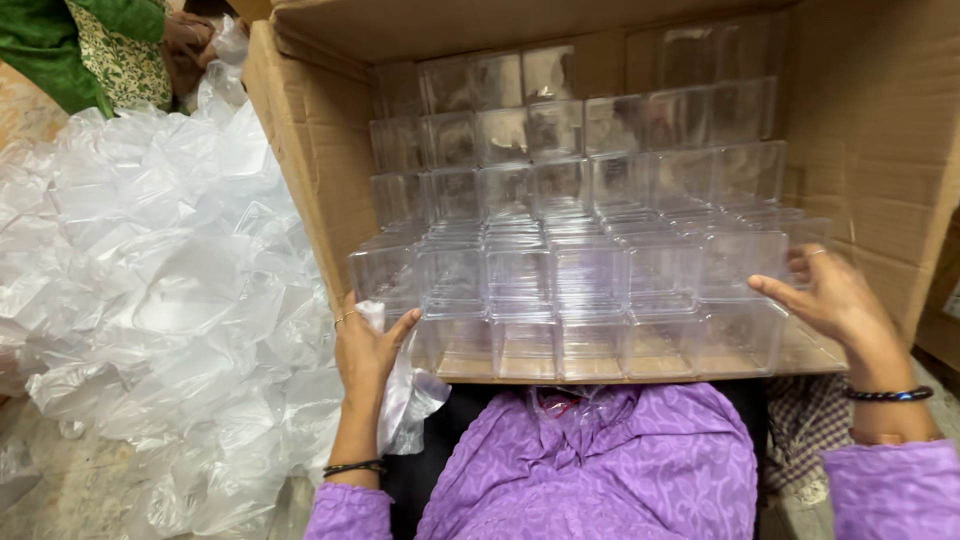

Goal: The person sits on the floor and packs clear plastic boxes one at a time into thin plastic bags, twisting the bags closed. The bagged boxes are placed into rows inside a large cardboard box in front of them.

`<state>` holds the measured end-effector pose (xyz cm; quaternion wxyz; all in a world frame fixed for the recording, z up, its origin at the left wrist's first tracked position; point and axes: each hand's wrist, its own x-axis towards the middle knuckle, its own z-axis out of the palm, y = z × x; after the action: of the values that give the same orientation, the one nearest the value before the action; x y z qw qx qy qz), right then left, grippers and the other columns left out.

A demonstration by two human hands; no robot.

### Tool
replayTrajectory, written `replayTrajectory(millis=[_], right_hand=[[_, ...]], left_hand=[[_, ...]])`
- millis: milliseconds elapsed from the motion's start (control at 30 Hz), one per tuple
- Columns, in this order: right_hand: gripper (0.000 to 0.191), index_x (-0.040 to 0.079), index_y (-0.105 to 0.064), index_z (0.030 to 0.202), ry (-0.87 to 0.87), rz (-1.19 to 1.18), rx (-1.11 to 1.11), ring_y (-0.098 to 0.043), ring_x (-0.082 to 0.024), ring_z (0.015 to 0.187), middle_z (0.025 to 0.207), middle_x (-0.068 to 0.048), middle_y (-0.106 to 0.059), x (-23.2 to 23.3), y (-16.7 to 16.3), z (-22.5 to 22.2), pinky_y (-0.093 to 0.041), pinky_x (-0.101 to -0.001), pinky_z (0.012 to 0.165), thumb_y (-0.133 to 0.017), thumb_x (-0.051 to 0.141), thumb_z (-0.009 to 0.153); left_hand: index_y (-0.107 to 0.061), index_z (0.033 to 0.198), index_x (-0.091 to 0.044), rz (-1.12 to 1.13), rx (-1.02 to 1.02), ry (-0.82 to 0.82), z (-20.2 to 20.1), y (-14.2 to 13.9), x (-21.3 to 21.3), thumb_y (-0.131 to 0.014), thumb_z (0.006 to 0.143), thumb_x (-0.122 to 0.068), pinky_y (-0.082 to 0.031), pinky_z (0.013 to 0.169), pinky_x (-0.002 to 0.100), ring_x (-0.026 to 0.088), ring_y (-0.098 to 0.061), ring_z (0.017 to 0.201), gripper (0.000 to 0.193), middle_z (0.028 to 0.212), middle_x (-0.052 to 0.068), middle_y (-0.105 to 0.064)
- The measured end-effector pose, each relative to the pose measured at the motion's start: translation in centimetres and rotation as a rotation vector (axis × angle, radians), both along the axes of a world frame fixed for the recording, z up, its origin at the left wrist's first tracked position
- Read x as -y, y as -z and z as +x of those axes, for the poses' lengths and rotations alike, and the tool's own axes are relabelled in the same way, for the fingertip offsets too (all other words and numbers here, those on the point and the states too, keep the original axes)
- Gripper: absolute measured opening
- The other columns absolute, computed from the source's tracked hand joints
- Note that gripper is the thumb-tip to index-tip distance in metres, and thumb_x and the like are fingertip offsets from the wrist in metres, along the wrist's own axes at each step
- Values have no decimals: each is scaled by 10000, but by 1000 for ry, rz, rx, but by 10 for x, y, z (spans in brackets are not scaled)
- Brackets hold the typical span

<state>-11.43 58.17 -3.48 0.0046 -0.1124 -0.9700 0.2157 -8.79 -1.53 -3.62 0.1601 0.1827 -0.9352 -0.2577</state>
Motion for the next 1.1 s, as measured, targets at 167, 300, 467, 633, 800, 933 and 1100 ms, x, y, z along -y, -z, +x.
replayTrajectory(millis=[167, 300, 467, 633, 800, 933, 1100], right_hand=[[977, -55, -594, 1429, -14, 347, -429, -555, -460, 1233, 1337, -319, -586, 65, -53, 20, -458, -548, 987, -855, 605, 757], [636, -39, -630, 1256, -359, -75, -723, -575, -433, 1239, 1321, -265, -614, 202, -48, 7, -463, -518, 1040, -813, 425, 862], [781, -45, -567, 1322, -787, -52, -730, -558, -435, 1229, 1329, -285, -604, 349, -23, -43, -433, -504, 1057, -823, 482, 804], [1003, -63, -546, 1303, -881, 140, -375, -565, -394, 1190, 1226, -248, -621, 395, -22, -74, -337, -610, 1082, -829, 661, 668], [1049, -10, -507, 1335, -877, 134, -291, -581, -392, 1187, 1200, -238, -635, 391, -11, -82, -325, -613, 1060, -845, 686, 627], [993, 60, -517, 1333, -856, 72, -259, -548, -375, 1204, 1167, -187, -614, 381, -14, -83, -276, -611, 1102, -880, 627, 603], [975, 103, -540, 1331, -886, 59, -261, -484, -356, 1258, 1212, -176, -541, 377, -37, -78, -317, -509, 1070, -915, 603, 583]], left_hand=[[-507, 1414, 24, 56, -42, 18, 2, 5, 1, -873, 586, -649, -500, 954, 493, 435, -597, 1197, 1128, 1303, 272, -622], [-506, 1419, 46, 46, -96, 13, 4, 8, 2, -882, 643, -610, -489, 985, 477, 436, -589, 1203, 1083, 1290, 284, -620], [-651, 1284, 51, 158, -305, 69, 25, 9, 22, -816, 829, -415, -510, 978, 436, 399, -657, 1153, 672, 1223, 261, -695], [-745, 1136, -18, 543, -51, 120, 61, 27, 50, -733, 857, -360, -580, 812, 344, 216, -773, 921, 442, 979, 129, -809], [-775, 1094, -29, 523, 33, 109, 80, 57, 63, -734, 866, -348, -580, 767, 328, 172, -762, 845, 394, 909, 99, -817], [-778, 1084, -19, 647, 61, 88, 77, 69, 53, -749, 843, -350, -583, 744, 343, 191, -761, 805, 410, 863, 121, -820], [-775, 1099, -42, 547, 52, 196, 66, 61, 34, -734, 866, -341, -578, 744, 327, 160, -758, 807, 382, 864, 102, -811]])
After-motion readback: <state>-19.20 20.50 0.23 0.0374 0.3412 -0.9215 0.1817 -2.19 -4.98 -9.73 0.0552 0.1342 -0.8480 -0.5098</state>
